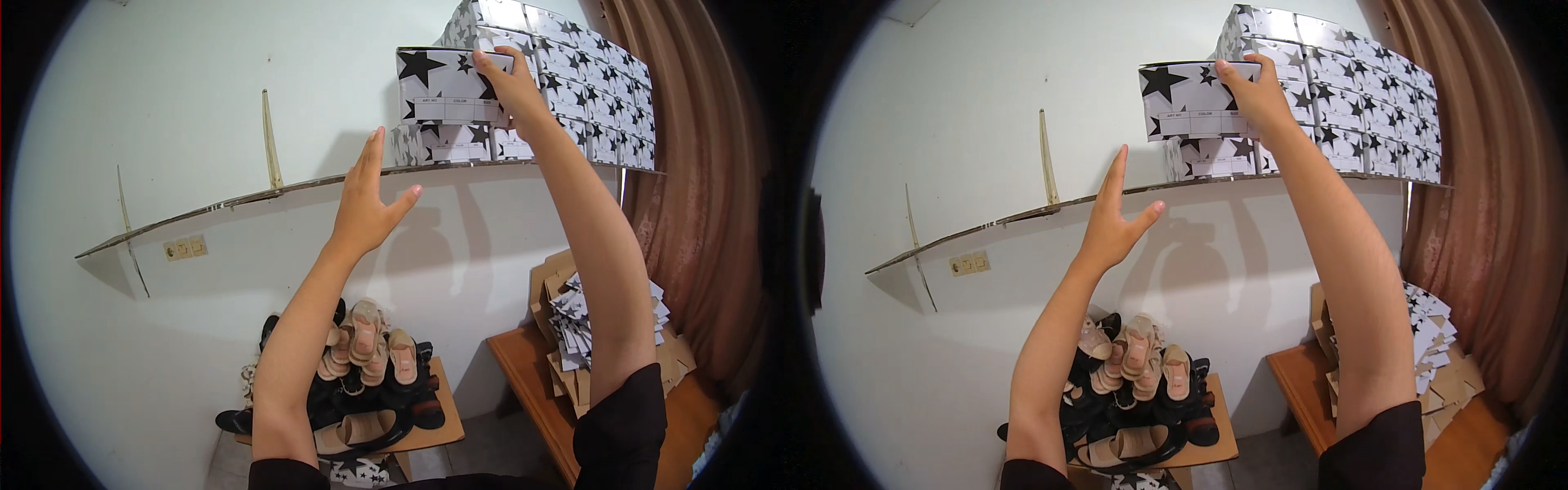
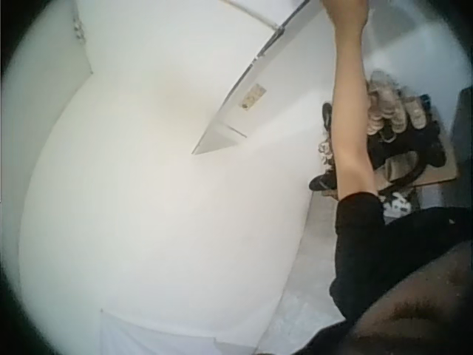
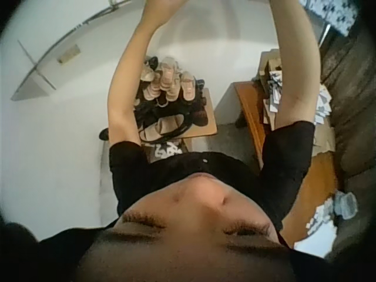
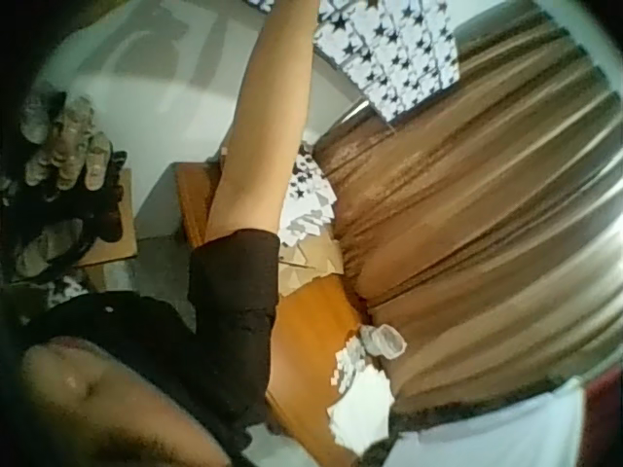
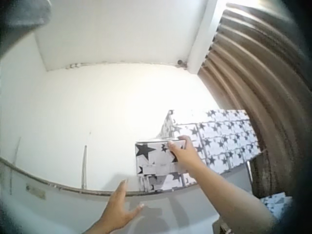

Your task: The recorder is folding cardboard boxes, lining them with paper, and stacking them.

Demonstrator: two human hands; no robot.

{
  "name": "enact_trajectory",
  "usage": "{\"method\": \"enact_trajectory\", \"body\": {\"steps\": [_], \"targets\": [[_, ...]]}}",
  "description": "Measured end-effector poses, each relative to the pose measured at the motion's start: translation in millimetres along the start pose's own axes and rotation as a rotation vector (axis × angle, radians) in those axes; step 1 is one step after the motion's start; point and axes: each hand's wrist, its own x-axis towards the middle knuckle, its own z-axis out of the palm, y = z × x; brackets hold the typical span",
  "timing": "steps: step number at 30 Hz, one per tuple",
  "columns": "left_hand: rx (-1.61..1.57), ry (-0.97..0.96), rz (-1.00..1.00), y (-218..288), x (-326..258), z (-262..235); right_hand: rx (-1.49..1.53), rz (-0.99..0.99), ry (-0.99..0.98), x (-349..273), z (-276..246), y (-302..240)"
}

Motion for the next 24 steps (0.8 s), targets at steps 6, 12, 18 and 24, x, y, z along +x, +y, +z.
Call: {"method": "enact_trajectory", "body": {"steps": [6, 12, 18, 24], "targets": [[-0.047, 0.041, 0.031, -29.6, 23.9, 32.3, -0.202, 0.096, -0.008, 49.7, 1.7, 26.6], [-0.016, 0.094, -0.037, -55.2, 65.4, 74.1, -0.867, -0.537, 0.251, 68.4, 14.7, 65.2], [-0.086, 0.141, -0.125, -58.2, 98.4, 89.5, -0.994, -1.041, 0.193, 71.9, 23.5, 85.5], [-0.079, 0.024, -0.361, -73.0, 111.3, 79.5, -1.146, -0.790, -0.179, 87.8, 28.7, 99.3]]}}
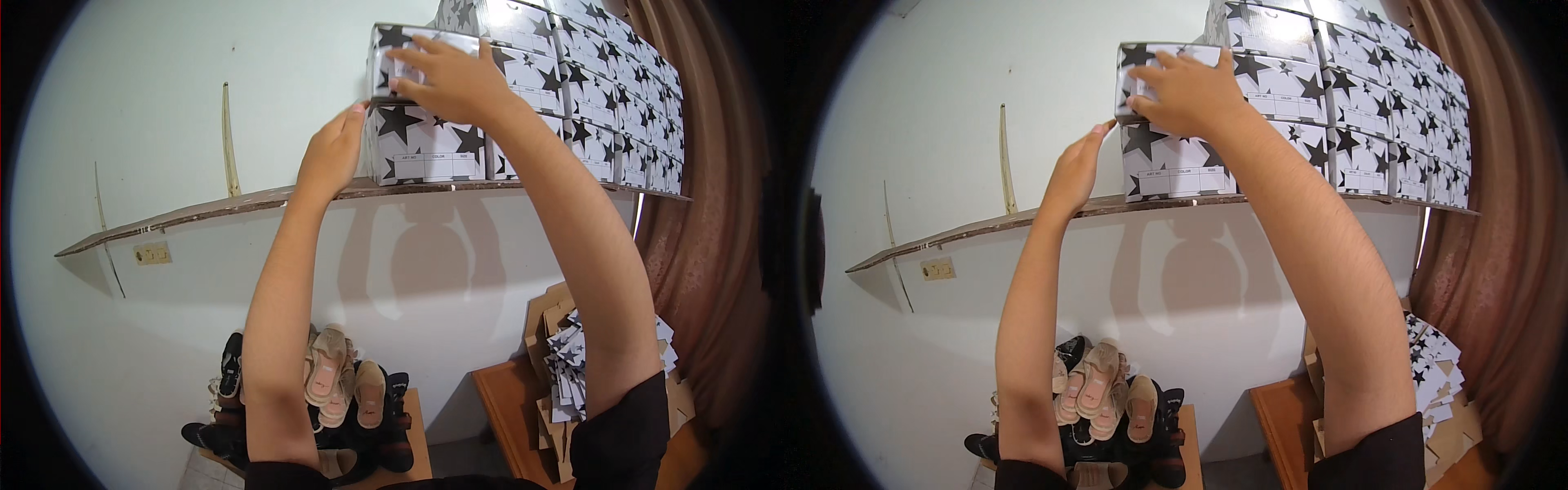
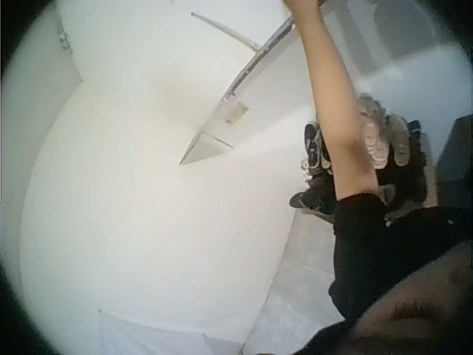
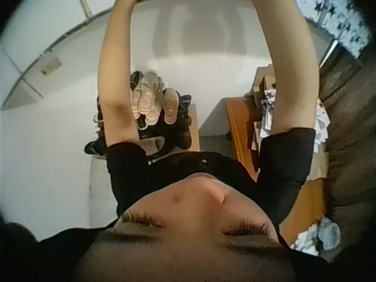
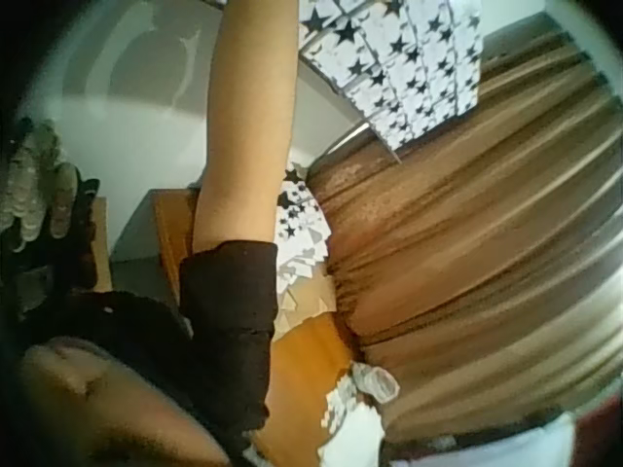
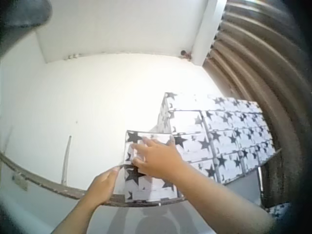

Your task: The recorder is folding cardboard boxes, lining them with paper, and stacking them.

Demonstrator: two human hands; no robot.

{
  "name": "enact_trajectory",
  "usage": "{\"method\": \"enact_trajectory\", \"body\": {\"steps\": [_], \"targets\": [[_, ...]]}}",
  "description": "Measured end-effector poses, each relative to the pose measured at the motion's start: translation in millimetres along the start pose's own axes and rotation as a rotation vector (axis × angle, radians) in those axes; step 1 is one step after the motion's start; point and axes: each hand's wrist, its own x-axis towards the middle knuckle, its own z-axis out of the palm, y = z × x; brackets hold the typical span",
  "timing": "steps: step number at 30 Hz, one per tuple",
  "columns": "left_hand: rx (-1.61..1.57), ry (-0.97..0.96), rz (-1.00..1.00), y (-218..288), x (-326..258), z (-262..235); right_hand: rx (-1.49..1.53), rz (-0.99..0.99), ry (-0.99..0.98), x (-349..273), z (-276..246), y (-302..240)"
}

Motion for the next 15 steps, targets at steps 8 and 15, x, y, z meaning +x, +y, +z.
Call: {"method": "enact_trajectory", "body": {"steps": [8, 15], "targets": [[0.256, -0.266, -0.211, -9.9, 3.1, 11.0, 0.167, 0.015, -0.073, -5.5, 15.1, 4.0], [0.251, -0.487, -0.315, -16.3, 27.1, -4.5, 0.054, 0.061, -0.031, -15.7, 22.1, 17.0]]}}
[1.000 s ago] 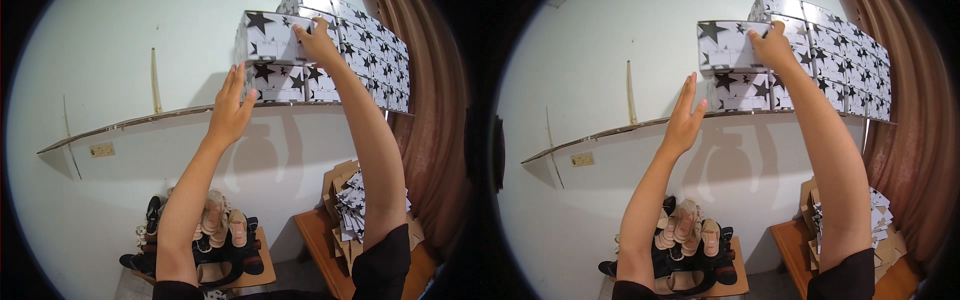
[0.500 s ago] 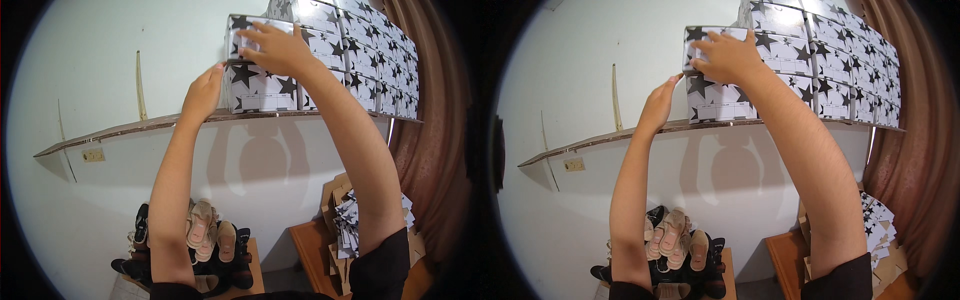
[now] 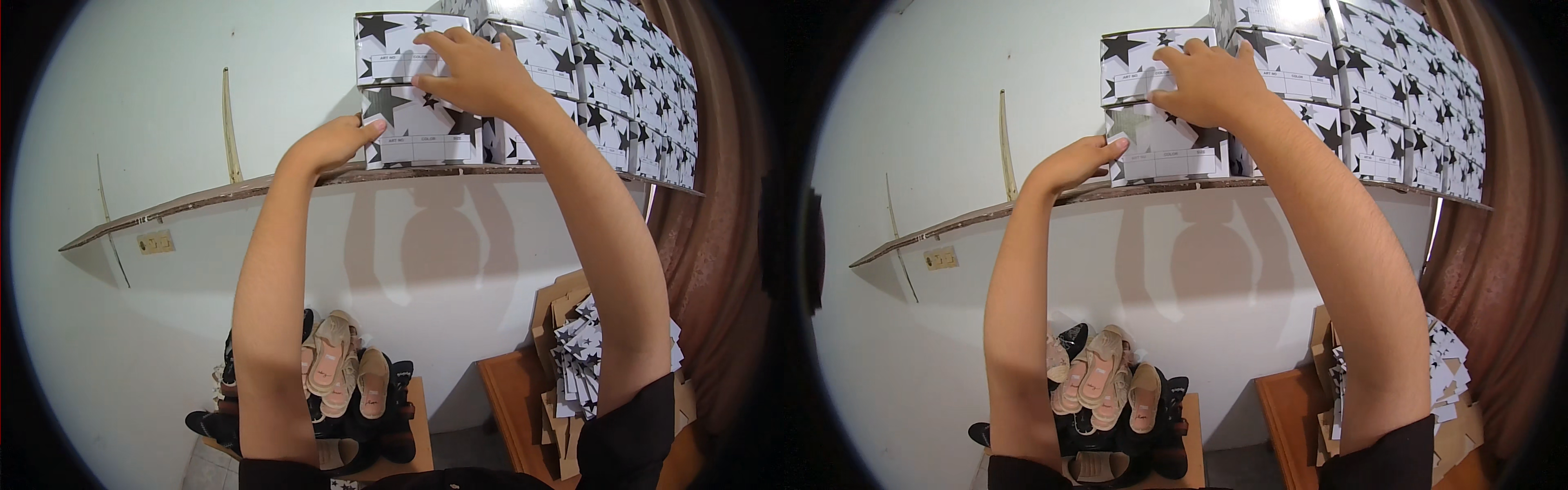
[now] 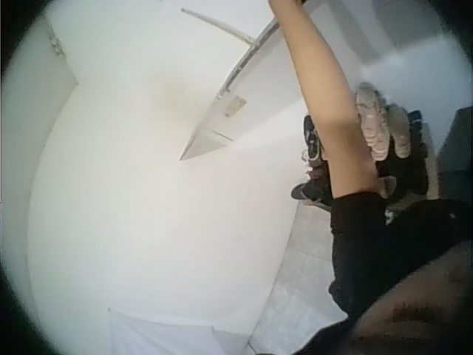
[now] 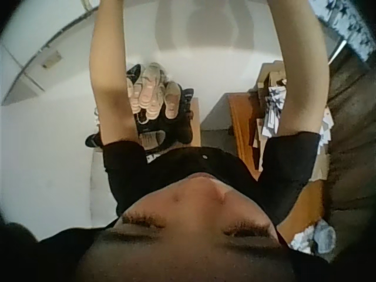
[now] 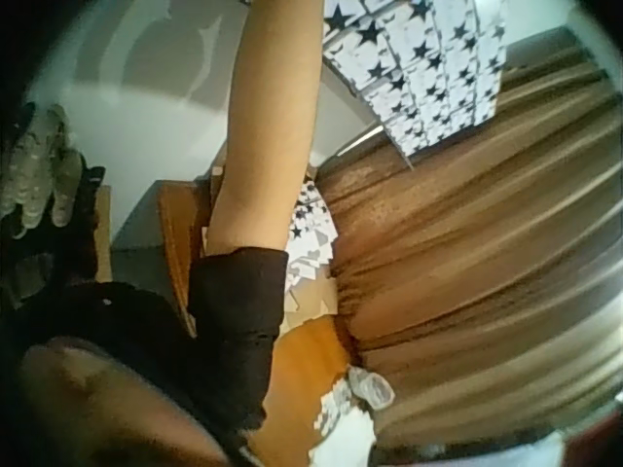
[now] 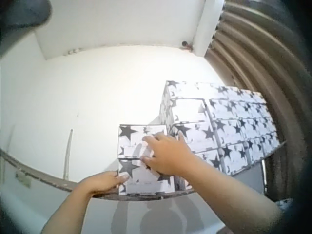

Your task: The recorder is folding cardboard boxes, lining them with paper, and stacking them.

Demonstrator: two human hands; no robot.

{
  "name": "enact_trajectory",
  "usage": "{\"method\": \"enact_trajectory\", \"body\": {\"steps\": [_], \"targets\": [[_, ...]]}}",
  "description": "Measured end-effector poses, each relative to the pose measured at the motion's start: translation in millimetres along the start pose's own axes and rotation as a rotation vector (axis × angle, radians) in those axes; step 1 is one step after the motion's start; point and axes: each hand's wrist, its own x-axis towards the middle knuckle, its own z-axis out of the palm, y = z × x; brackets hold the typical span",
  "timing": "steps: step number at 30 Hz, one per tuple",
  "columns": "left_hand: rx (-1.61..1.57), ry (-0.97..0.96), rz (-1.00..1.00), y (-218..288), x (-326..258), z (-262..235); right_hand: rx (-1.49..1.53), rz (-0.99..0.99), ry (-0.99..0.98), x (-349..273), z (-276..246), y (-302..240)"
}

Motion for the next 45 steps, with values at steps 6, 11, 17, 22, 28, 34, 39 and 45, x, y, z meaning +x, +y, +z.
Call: {"method": "enact_trajectory", "body": {"steps": [6, 11, 17, 22, 28, 34, 39, 45], "targets": [[-0.068, -0.034, 0.077, -9.7, 3.2, -1.4, -0.012, 0.036, 0.110, -6.4, 12.3, 5.1], [-0.086, -0.024, 0.069, -2.5, -2.1, 0.7, 0.070, 0.051, 0.064, -1.2, 6.8, 5.2], [-0.102, -0.041, 0.131, -6.5, 10.9, 10.4, -0.068, 0.053, 0.100, -9.4, 21.0, -2.7], [-0.074, -0.064, 0.179, -12.5, 17.3, 9.5, -0.180, 0.054, 0.101, -24.5, 21.0, 0.5], [-0.064, 0.329, 0.189, 6.0, -9.3, 16.7, -0.319, 0.042, -0.056, -38.5, -10.9, 4.0], [-0.326, 0.122, 0.514, -18.7, 20.6, 17.4, -0.175, 0.019, 0.168, -95.8, -57.9, 13.4], [-0.201, 0.186, 0.396, -39.4, 37.4, 13.1, -0.156, 0.136, 0.043, -187.0, -114.1, 32.1], [-0.038, 0.397, 0.199, -46.5, 28.0, 1.2, -0.002, 0.397, -0.168, -290.1, -149.6, 62.9]]}}
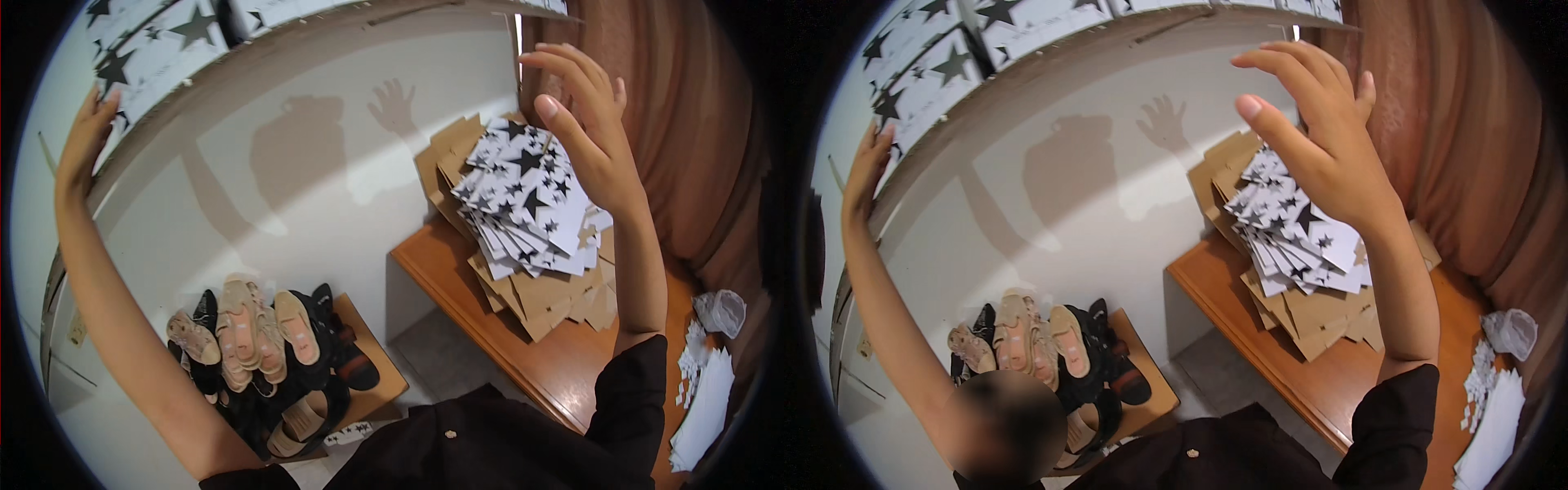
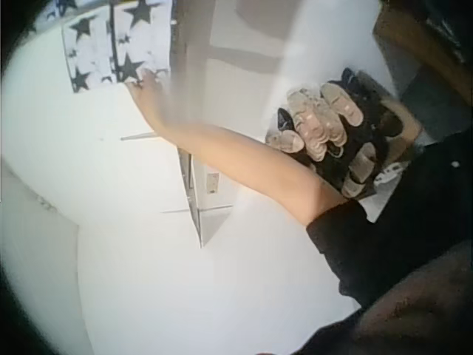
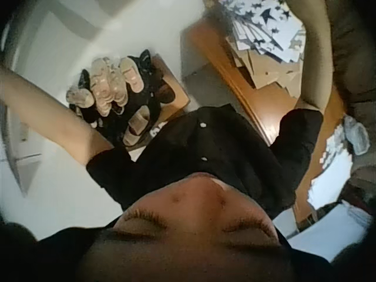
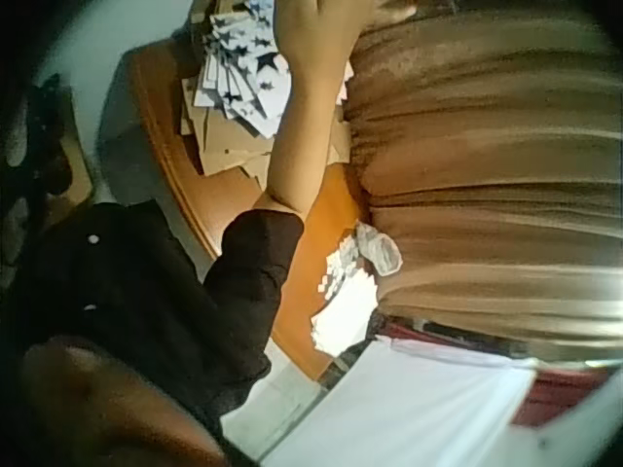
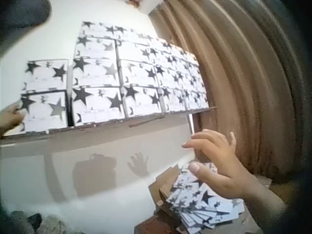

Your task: The recorder is folding cardboard boxes, lining them with paper, and stacking them.

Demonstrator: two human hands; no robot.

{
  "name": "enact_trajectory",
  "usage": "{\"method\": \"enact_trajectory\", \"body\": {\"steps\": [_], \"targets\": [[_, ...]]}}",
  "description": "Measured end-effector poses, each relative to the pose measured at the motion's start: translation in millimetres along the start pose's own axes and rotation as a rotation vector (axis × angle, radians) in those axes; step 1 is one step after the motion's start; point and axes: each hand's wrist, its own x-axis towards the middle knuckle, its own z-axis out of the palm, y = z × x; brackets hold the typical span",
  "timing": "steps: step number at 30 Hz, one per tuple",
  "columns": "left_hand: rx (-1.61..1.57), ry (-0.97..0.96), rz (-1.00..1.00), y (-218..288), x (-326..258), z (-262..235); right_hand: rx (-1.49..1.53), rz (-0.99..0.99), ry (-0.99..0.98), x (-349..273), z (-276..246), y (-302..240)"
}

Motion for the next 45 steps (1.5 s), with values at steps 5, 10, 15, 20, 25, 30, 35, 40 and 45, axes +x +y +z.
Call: {"method": "enact_trajectory", "body": {"steps": [5, 10, 15, 20, 25, 30, 35, 40, 45], "targets": [[-0.055, -0.090, -0.076, 2.9, 1.8, 24.0, 0.127, 0.351, -0.237, -39.1, 24.6, 69.8], [0.003, -0.173, -0.181, -4.3, 13.1, 6.3, 0.100, 0.542, -0.336, -127.2, 82.9, 178.0], [-0.085, 0.585, 0.408, 42.4, -75.3, 24.3, -0.486, 0.645, -0.954, -241.8, 117.1, 187.7], [-0.509, 0.477, 0.870, 84.7, -246.0, 190.9, -0.510, 0.690, -0.753, -309.3, 105.0, 215.9], [-0.662, -0.123, 0.722, 187.0, -313.1, 361.9, -0.507, 0.389, -0.458, -268.0, 78.3, 185.8], [-0.492, -0.262, 0.826, 251.6, -339.8, 441.2, -0.450, 0.254, -0.210, -228.2, 35.8, 144.8], [-0.761, -0.200, 0.821, 268.8, -302.6, 470.7, -0.464, 0.369, 0.043, -200.2, -2.4, 93.1], [-0.952, -0.099, 0.393, 275.9, -245.7, 459.6, -0.491, 0.620, 0.277, -237.0, -50.9, 93.2], [-1.426, -0.232, 0.151, 279.4, -228.6, 443.1, -0.527, 0.762, 0.433, -263.8, -88.5, 82.4]]}}
